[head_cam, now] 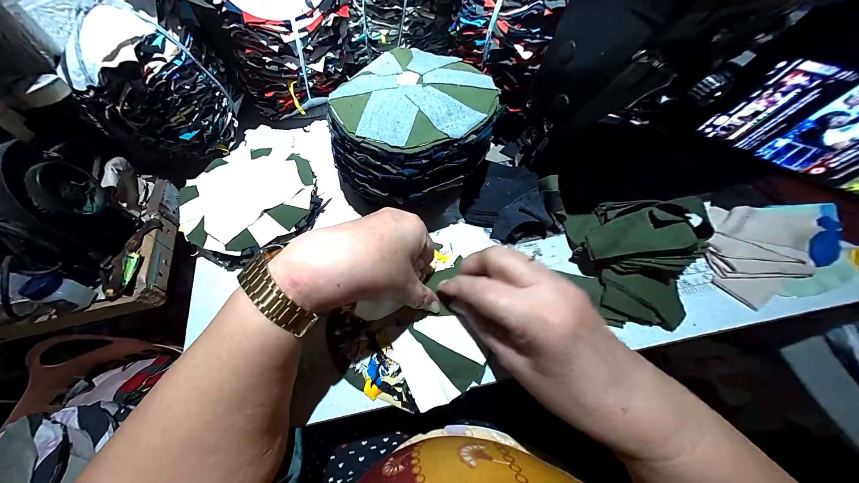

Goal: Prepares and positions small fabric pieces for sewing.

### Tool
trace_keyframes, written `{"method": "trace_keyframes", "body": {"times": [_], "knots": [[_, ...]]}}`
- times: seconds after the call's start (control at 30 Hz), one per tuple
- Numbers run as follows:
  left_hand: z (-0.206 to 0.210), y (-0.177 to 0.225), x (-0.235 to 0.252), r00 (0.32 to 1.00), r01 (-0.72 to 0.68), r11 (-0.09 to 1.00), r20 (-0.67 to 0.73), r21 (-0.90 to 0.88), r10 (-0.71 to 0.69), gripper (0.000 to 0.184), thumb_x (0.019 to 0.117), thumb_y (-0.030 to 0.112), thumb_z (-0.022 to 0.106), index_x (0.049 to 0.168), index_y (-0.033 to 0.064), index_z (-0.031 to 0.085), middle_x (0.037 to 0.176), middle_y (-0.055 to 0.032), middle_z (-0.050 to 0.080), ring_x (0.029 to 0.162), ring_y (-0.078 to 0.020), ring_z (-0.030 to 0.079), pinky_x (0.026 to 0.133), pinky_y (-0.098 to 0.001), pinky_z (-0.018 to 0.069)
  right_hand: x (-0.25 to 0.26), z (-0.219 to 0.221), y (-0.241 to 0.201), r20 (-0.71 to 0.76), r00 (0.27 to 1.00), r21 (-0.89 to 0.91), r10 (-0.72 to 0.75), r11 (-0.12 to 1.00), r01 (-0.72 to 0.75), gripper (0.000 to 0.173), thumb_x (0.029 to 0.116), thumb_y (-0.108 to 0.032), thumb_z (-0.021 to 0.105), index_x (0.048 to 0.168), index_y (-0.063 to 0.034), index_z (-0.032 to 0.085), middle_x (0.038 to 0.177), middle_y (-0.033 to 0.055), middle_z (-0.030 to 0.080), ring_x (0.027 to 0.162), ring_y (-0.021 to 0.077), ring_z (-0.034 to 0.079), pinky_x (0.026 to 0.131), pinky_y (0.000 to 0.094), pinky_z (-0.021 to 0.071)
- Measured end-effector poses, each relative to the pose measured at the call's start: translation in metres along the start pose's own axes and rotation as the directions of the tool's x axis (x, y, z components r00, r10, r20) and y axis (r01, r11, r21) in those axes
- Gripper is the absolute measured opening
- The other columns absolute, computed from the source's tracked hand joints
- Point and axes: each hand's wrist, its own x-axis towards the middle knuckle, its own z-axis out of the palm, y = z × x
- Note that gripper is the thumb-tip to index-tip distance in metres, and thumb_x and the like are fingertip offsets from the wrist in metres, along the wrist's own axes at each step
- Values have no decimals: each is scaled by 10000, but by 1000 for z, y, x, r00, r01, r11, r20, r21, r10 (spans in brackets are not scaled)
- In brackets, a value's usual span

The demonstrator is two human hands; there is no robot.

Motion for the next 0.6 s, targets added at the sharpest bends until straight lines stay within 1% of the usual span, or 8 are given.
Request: {"method": "trace_keyframes", "body": {"times": [0.07, 0.17, 0.27, 0.33, 0.4, 0.5, 0.53, 0.6], "knots": [[3, 0, 2, 1000, -13, 1000, 6, 18, 13, 283, 875, 336, 825, 769, 111, 689, 619, 35, 563, 554, -58, 512, 521, -247, 417, -4, 6, -3, 55, 998, -53, -19, 998, 22, 207, 929, -74, 601, 1045, -92, 771, 945, 40, 626, 852, 180, 604, 688, 295, 528], [7, 5, 4, 1000, 2, 996, 7, 85, -2, 276, 883, 370, 812, 785, 142, 690, 649, 48, 581, 582, -64, 534, 548, -272, 449, -8, 6, -17, 66, 998, -182, 21, 983, -9, 186, 902, -79, 612, 1002, -64, 768, 866, 52, 605, 781, 215, 600, 610, 306, 515], [10, 6, 5, 999, -22, 985, -39, 173, 29, 293, 883, 427, 798, 795, 175, 679, 665, 65, 571, 610, -76, 537, 573, -311, 463, -14, 9, -31, 41, 994, -281, 97, 956, -81, 214, 917, -150, 586, 971, -41, 761, 809, 61, 580, 699, 215, 595, 539, 308, 494], [13, 5, 5, 993, -55, 981, -88, 188, 72, 295, 875, 435, 803, 796, 180, 677, 656, 68, 566, 605, -83, 540, 568, -324, 472, -18, 12, -33, 3, 992, -285, 125, 951, -119, 254, 946, -202, 558, 951, -53, 763, 782, 49, 580, 644, 187, 585, 508, 292, 480], [13, 2, 7, 985, -104, 987, -128, 122, 119, 279, 882, 405, 804, 801, 171, 677, 652, 68, 571, 592, -67, 533, 555, -300, 461, -21, 10, -29, -4, 988, -214, 152, 965, -149, 281, 974, -261, 546, 953, -84, 763, 790, 22, 582, 644, 144, 580, 522, 267, 491], [12, -7, 10, 950, -265, 950, -211, -163, 229, 223, 881, 285, 819, 782, 142, 680, 645, 60, 594, 568, -22, 531, 514, -203, 420, -24, -3, -16, -3, 982, -22, 189, 982, -189, 252, 1005, -278, 563, 1006, -127, 764, 830, -32, 600, 710, 65, 594, 597, 227, 526], [12, -9, 11, 940, -303, 923, -232, -238, 249, 197, 879, 259, 820, 794, 138, 690, 657, 59, 607, 577, -15, 546, 518, -184, 431, -25, -12, -9, -43, 978, -2, 203, 979, -204, 234, 1002, -249, 576, 1027, -122, 771, 858, -24, 633, 731, 68, 615, 612, 243, 540], [11, -8, 11, 929, -331, 892, -270, -306, 252, 162, 882, 236, 815, 813, 139, 706, 685, 61, 626, 608, -8, 561, 539, -178, 442, -25, -39, 7, -137, 962, -77, 236, 966, -248, 213, 989, -211, 596, 1046, -103, 769, 919, 7, 666, 761, 96, 636, 631, 281, 558]]}}
